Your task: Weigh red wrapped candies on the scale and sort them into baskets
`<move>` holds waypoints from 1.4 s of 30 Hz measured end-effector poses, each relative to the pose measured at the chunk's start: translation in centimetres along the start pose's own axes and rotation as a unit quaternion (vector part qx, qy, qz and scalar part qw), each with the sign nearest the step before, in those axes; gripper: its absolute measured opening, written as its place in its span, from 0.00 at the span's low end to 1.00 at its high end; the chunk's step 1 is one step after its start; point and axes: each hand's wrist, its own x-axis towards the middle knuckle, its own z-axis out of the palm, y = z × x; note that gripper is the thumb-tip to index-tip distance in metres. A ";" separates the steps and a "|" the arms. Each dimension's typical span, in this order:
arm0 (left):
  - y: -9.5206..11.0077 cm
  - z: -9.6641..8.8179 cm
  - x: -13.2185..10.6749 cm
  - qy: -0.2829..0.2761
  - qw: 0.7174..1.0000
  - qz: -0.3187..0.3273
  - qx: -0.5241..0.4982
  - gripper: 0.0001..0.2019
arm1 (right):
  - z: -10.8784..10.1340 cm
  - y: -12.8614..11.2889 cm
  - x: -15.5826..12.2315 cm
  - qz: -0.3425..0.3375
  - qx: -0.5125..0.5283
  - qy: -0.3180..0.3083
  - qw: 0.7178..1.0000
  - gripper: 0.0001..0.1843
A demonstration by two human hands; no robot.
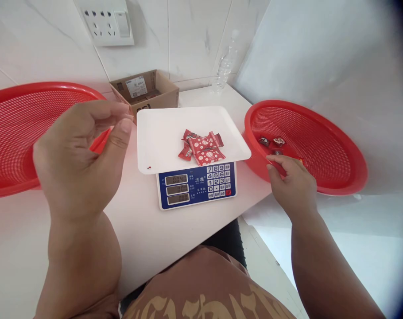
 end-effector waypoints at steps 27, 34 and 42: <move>0.1 -0.7 0.1 -0.035 0.992 -0.040 0.115 0.11 | 3.0 -9.1 2.6 -0.193 0.097 -0.215 0.953 0.26; -0.1 -0.8 0.1 -0.032 0.992 -0.029 0.122 0.11 | 3.1 -10.0 3.2 -0.189 0.109 -0.230 0.949 0.25; 0.1 -0.8 0.3 -0.042 0.989 -0.021 0.143 0.11 | 2.9 -9.0 3.8 -0.157 0.076 -0.234 0.957 0.26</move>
